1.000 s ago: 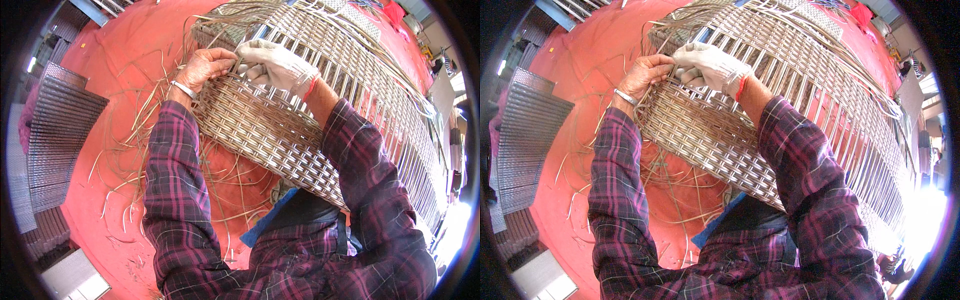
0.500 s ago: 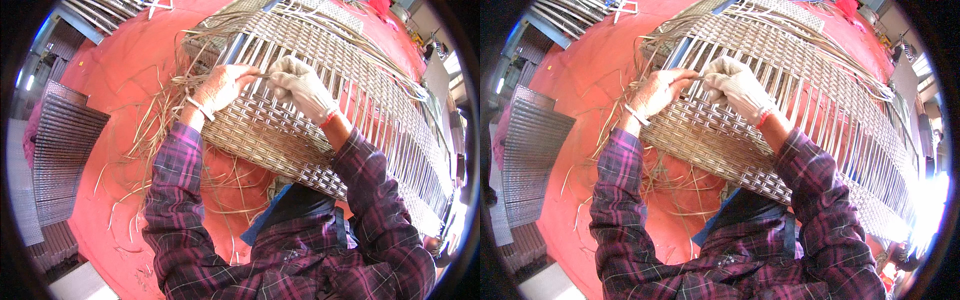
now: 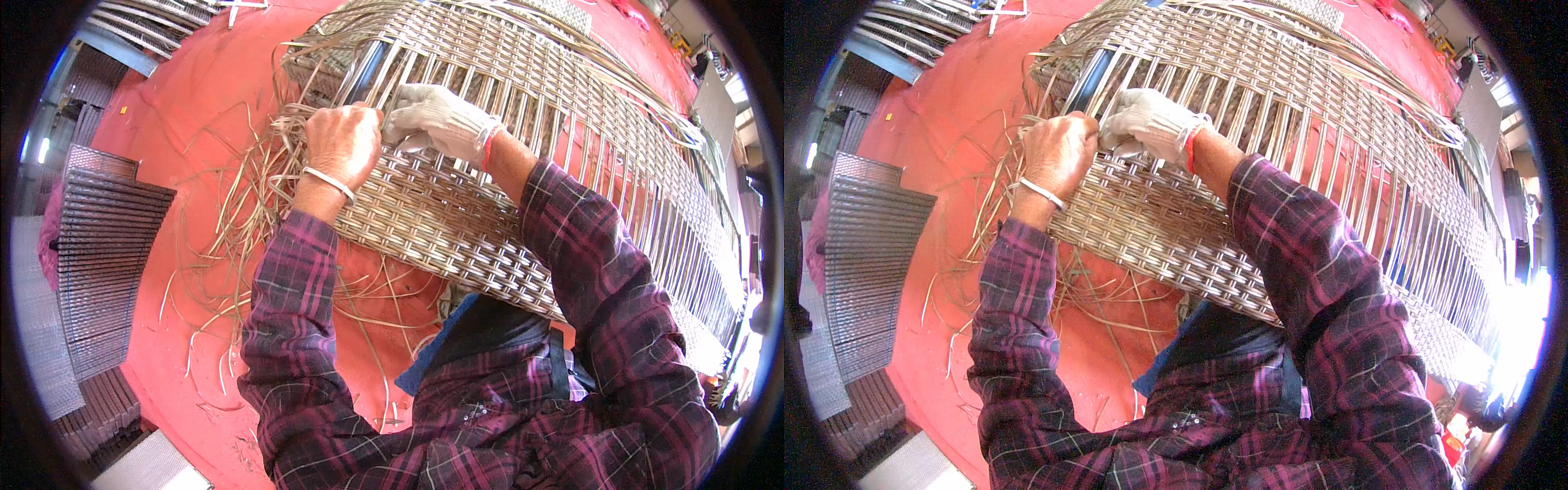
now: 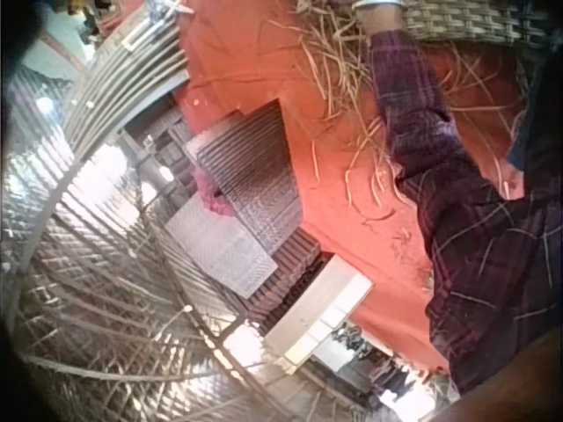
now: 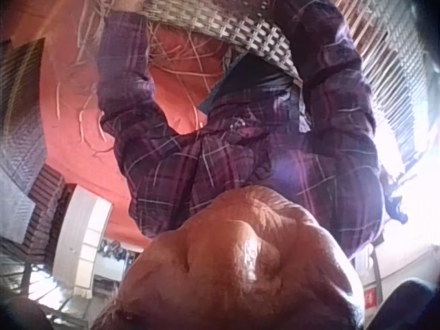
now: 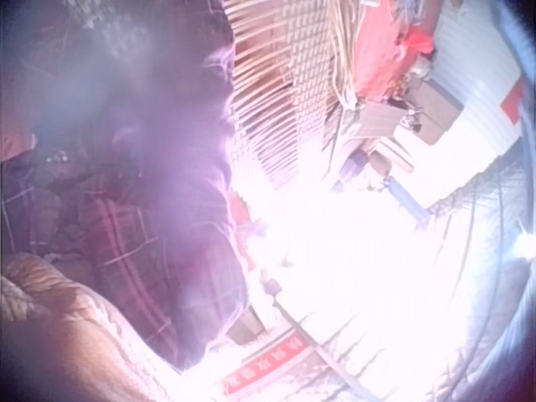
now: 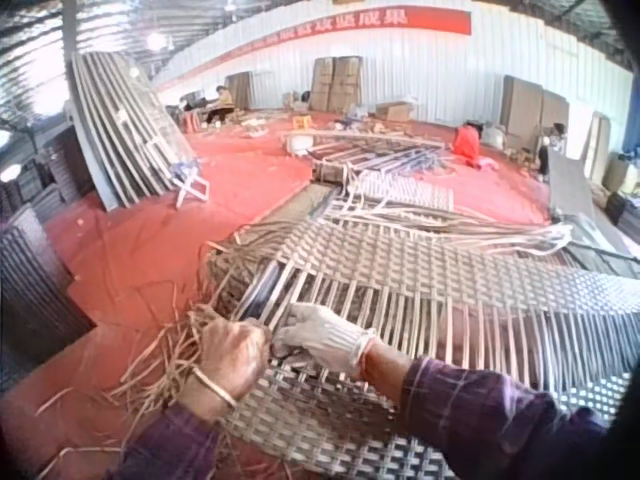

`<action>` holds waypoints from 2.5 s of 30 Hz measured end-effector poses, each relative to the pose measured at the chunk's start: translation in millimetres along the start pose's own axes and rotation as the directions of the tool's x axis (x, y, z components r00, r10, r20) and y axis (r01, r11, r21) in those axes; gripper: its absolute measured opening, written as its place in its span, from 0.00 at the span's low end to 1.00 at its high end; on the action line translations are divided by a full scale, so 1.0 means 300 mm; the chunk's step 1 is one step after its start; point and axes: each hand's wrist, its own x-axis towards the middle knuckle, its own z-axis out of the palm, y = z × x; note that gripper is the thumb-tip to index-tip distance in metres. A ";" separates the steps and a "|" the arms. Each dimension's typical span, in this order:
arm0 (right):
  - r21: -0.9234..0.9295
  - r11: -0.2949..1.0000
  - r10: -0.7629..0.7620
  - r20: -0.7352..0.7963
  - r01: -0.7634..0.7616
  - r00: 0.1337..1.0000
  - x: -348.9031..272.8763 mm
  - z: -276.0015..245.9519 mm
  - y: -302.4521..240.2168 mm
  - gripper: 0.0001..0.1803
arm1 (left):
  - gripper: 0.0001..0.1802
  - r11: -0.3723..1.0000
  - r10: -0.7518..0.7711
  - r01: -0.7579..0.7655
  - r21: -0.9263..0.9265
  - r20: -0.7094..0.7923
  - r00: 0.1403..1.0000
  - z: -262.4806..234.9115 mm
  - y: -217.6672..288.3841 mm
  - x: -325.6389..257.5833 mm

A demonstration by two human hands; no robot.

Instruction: The person weaves a large wicker basket by hand, threading flexible wicker strands through vertical staves in an over-under pattern. They rotate the basket periodically to continue weaving around its circumference.

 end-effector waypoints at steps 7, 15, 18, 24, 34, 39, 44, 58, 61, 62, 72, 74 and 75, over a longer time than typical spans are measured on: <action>0.412 0.828 0.385 0.073 -0.379 0.920 -0.024 0.006 -0.030 0.04 | 0.07 0.886 -0.118 0.059 -0.460 -0.100 0.988 0.062 -0.080 -0.006; 0.962 0.131 0.572 0.125 -0.240 0.811 -0.069 -0.007 -0.090 0.05 | 0.09 0.852 -0.203 0.024 -0.522 -0.289 0.936 0.050 -0.016 -0.028; 0.918 0.345 0.536 -0.021 -0.197 0.844 -0.178 -0.054 -0.149 0.09 | 0.10 0.859 -0.031 -0.144 -0.492 -0.331 0.943 0.046 0.047 -0.018; 0.691 0.624 0.598 -0.122 -0.364 0.792 -0.299 -0.117 -0.208 0.11 | 0.10 0.734 0.150 -0.109 -0.671 0.004 0.989 0.023 0.158 0.023; -0.099 0.993 0.068 0.059 -0.062 0.996 -0.135 -0.066 0.012 0.13 | 0.06 0.994 0.071 -0.075 -0.085 -0.051 0.996 0.058 0.145 0.012; 0.643 0.557 0.611 0.111 -0.526 0.784 -0.148 -0.056 -0.002 0.08 | 0.06 0.844 -0.086 0.020 -0.535 -0.098 0.991 0.101 0.097 0.011; 0.799 0.472 0.596 0.022 -0.373 0.803 -0.188 -0.069 -0.071 0.05 | 0.06 0.793 -0.160 -0.035 -0.608 -0.263 0.951 0.113 0.099 -0.014; 0.601 0.663 0.677 -0.227 -0.447 0.700 -0.362 -0.142 -0.169 0.18 | 0.05 0.676 -0.084 -0.024 -0.736 -0.109 0.990 0.056 0.267 0.003; 0.485 0.649 0.718 -0.138 -0.586 0.682 -0.306 -0.124 -0.116 0.19 | 0.04 0.947 -0.012 -0.032 -0.321 -0.134 0.991 0.078 0.272 -0.022; 0.369 0.661 0.723 -0.082 -0.653 0.685 -0.287 -0.126 -0.101 0.13 | 0.03 0.960 -0.052 0.027 -0.279 -0.084 0.995 0.100 0.293 -0.022; 0.640 0.578 0.632 0.041 -0.507 0.774 -0.325 -0.138 -0.027 0.09 | 0.04 0.680 -0.237 0.026 -0.732 -0.186 0.953 0.179 0.283 -0.046; 0.707 0.662 0.460 -0.118 -0.251 0.880 -0.345 -0.131 -0.035 0.07 | 0.03 0.739 -0.201 -0.016 -0.673 -0.243 0.949 0.178 0.292 -0.050; 0.699 0.669 0.491 -0.161 -0.252 0.857 -0.361 -0.137 -0.046 0.07 | 0.03 0.768 -0.167 -0.043 -0.640 -0.264 0.950 0.178 0.305 -0.049</action>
